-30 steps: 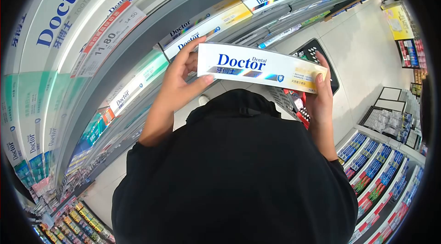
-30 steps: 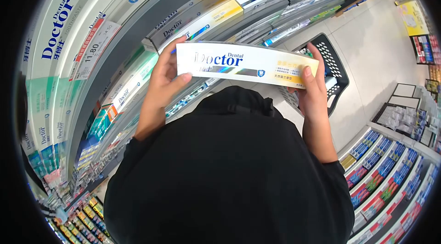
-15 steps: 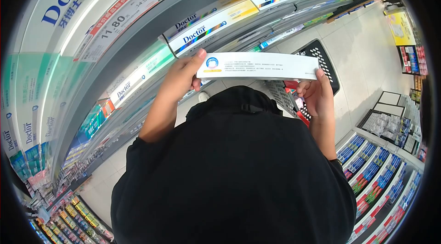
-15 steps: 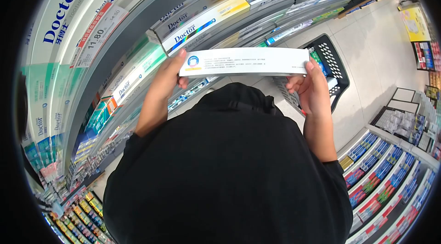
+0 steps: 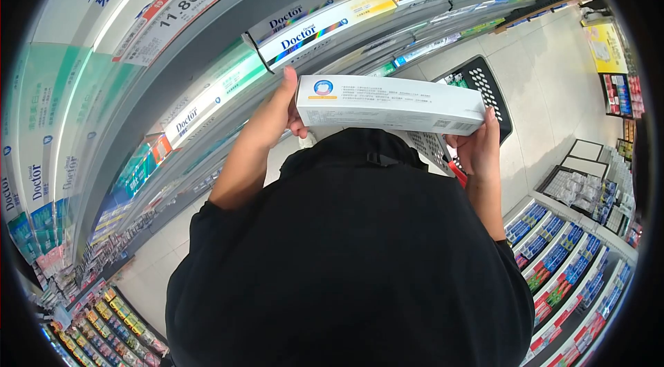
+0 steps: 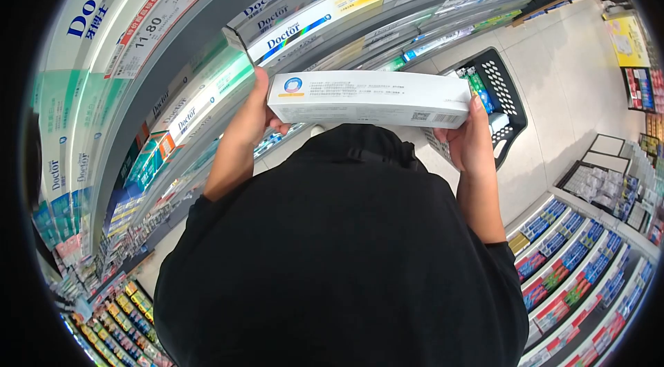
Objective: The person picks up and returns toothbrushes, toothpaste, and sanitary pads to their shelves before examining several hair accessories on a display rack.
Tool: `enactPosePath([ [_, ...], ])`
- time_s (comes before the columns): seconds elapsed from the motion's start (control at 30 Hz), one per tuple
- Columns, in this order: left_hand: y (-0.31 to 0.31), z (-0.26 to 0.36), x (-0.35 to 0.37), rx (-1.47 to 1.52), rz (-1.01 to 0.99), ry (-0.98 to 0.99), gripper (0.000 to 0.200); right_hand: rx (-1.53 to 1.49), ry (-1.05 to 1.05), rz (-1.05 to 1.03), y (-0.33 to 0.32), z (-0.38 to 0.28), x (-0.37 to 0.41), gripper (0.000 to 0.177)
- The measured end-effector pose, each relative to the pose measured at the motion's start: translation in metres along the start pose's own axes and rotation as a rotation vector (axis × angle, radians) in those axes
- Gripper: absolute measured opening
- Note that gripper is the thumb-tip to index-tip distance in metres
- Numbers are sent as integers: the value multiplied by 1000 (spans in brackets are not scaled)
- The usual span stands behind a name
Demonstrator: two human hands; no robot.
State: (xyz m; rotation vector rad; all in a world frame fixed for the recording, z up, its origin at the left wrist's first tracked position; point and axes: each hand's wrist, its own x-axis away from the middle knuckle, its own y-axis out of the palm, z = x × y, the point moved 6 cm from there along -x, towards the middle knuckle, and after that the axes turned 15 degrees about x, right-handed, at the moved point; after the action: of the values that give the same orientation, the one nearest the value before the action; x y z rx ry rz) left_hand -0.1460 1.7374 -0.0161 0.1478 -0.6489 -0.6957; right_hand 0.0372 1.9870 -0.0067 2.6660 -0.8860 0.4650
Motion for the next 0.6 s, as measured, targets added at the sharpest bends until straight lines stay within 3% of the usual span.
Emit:
enactPosePath([
  [0.13,6,-9,5,-65,-100,-187,87,46,121,-73,-5,11,-2,55],
  [0.17,8,-10,7,-91,-99,-201,88,50,169,40,-8,14,-1,56],
  [0.37,9,-16,10,-151,-141,-260,91,104,259,72,-6,20,6,59],
  [0.6,0,-16,15,-222,-147,-274,89,8,207,-168,-5,21,11,44],
])
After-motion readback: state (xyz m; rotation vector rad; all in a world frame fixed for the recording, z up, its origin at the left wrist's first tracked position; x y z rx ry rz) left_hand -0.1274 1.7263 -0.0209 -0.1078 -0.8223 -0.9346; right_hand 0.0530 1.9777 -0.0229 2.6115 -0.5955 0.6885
